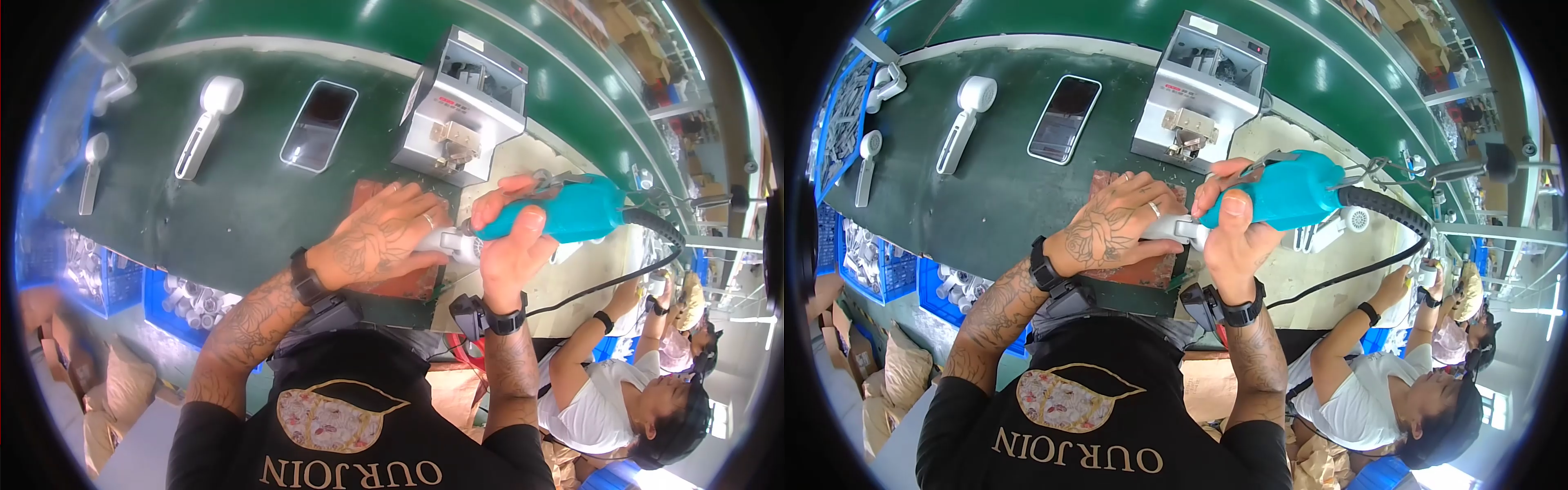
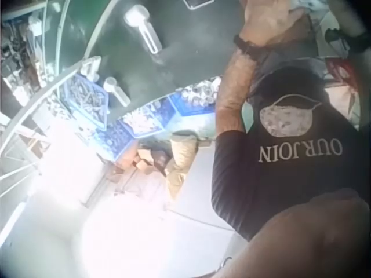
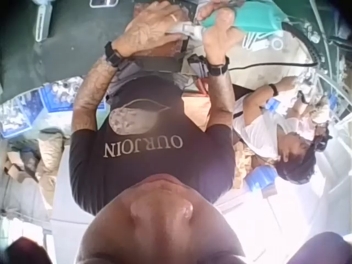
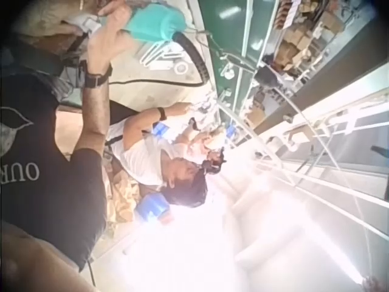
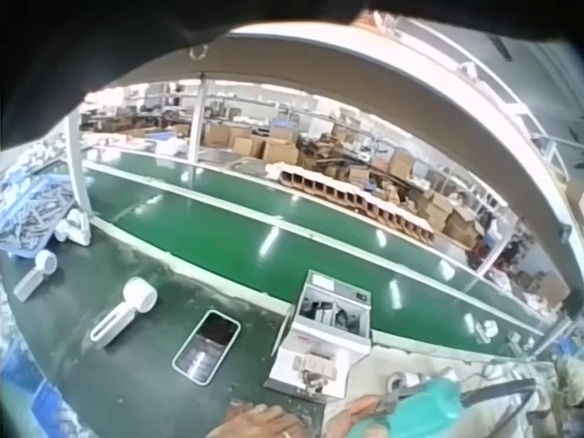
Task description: The person picks up a handheld fan, uses a power tool to drive a screw into it, and places it on the table. This process is repeated for several fans before the person moves the finished fans aside and picks up more from a bin.
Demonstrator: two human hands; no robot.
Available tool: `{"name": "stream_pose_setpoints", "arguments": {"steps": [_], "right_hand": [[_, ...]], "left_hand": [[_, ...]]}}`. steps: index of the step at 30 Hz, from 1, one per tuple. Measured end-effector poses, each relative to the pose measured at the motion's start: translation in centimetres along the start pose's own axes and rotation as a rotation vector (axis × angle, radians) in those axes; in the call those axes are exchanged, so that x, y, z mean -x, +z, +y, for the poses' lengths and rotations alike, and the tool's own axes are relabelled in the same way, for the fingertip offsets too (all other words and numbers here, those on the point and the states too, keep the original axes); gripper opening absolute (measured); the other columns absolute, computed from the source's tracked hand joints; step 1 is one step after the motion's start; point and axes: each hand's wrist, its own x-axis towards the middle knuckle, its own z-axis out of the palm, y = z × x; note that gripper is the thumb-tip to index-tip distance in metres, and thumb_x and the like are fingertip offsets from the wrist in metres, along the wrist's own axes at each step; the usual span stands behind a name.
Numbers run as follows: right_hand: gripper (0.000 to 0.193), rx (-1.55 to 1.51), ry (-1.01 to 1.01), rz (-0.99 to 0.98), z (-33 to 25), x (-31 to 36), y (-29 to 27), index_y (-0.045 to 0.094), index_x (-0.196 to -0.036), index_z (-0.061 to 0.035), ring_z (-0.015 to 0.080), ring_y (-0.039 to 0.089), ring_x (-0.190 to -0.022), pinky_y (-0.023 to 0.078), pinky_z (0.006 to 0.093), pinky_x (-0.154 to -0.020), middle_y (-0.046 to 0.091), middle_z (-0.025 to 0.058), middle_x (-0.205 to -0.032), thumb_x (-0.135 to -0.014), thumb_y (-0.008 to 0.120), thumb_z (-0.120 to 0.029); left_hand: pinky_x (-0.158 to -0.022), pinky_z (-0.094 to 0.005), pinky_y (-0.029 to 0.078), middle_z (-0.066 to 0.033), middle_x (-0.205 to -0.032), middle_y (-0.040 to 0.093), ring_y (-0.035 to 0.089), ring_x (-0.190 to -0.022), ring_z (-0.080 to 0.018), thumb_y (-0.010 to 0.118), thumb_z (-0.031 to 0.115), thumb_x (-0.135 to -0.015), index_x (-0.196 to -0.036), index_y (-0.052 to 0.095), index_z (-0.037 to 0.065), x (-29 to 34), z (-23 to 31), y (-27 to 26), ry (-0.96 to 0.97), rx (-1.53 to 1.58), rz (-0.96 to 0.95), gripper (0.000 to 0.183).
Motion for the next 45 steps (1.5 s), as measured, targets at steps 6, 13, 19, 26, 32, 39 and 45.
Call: {"name": "stream_pose_setpoints", "arguments": {"steps": [6, 13, 19, 26, 32, 39, 45], "right_hand": [[0.046, -0.021, -0.005, -0.055, 0.9, 0.4, -0.3, 0.049, -0.103, 0.0009, 0.0187, 0.054, -0.063, 0.046, 0.033, -0.059, 0.055, 0.0097, -0.073, -0.101, 0.056, -0.045], [0.046, -0.03, 0.045, -0.033, 1.0, 0.4, -0.2, 0.049, -0.104, 0.0009, 0.0181, 0.053, -0.064, 0.045, 0.0326, -0.06, 0.054, 0.0092, -0.073, -0.102, 0.054, -0.045], [0.049, 0.025, -0.043, 0.019, -0.7, -3.1, 1.6, 0.054, -0.109, 0.0029, 0.0164, 0.056, -0.064, 0.045, 0.0294, -0.06, 0.056, 0.0056, -0.072, -0.104, 0.05, -0.046], [0.032, 0.131, -0.223, -0.023, 2.0, -6.7, 3.5, 0.057, -0.105, 0.0003, 0.0139, 0.058, -0.064, 0.045, 0.0287, -0.061, 0.059, 0.0055, -0.072, -0.106, 0.046, -0.03], [0.031, 0.091, -0.102, -0.045, 1.0, -5.6, 4.0, 0.058, -0.103, 0.0, 0.015, 0.057, -0.063, 0.045, 0.0296, -0.06, 0.058, 0.0058, -0.07, -0.107, 0.046, -0.028], [0.059, -0.061, -0.033, 0.008, -2.0, 0.2, -0.3, 0.054, -0.11, 0.0038, 0.0189, 0.053, -0.058, 0.045, 0.0328, -0.056, 0.054, 0.0078, -0.068, -0.1, 0.052, -0.055], [0.07, 0.015, -0.01, 0.002, -2.0, 1.9, -0.5, 0.052, -0.112, 0.0049, 0.0191, 0.053, -0.059, 0.045, 0.0332, -0.056, 0.054, 0.0088, -0.068, -0.093, 0.058, -0.062]], "left_hand": [[-0.09, -0.0434, 0.043, -0.009, -0.11, 0.057, 0.052, -0.102, -0.0288, 0.07, 0.044, -0.086, -0.114, 0.06, 0.007, 0.1, 0.0, 0.4, 0.015, -0.03, 0.004, 0.047], [-0.088, -0.0436, 0.044, -0.0107, -0.11, 0.057, 0.053, -0.101, -0.0298, 0.071, 0.039, -0.086, -0.107, 0.059, 0.004, -0.2, 0.2, -0.3, 0.038, -0.061, 0.015, 0.042], [-0.088, -0.045, 0.044, -0.0126, -0.109, 0.058, 0.053, -0.1, -0.0319, 0.068, 0.033, -0.088, -0.106, 0.058, 0.003, -0.2, 0.4, -1.2, 0.007, -0.002, -0.004, 0.036], [-0.09, -0.0471, 0.044, -0.0149, -0.109, 0.058, 0.053, -0.103, -0.0352, 0.061, 0.025, -0.091, -0.113, 0.059, 0.004, 0.3, 0.0, -0.5, 0.009, 0.081, 0.067, 0.031], [-0.096, -0.0485, 0.044, -0.0174, -0.117, 0.059, 0.053, -0.11, -0.0393, 0.063, 0.025, -0.091, -0.116, 0.059, 0.003, 0.4, -0.5, -0.6, -0.046, 0.078, -0.016, 0.034], [-0.088, -0.0479, 0.043, -0.0161, -0.113, 0.057, 0.053, -0.102, -0.0363, 0.064, 0.025, -0.091, -0.116, 0.058, 0.005, 0.0, -0.2, -0.8, 0.034, 0.044, 0.047, 0.033], [-0.087, -0.047, 0.043, -0.0143, -0.114, 0.056, 0.052, -0.102, -0.0351, 0.064, 0.025, -0.091, -0.117, 0.057, 0.004, -0.1, -0.4, -0.7, 0.014, 0.068, -0.015, 0.034]]}}
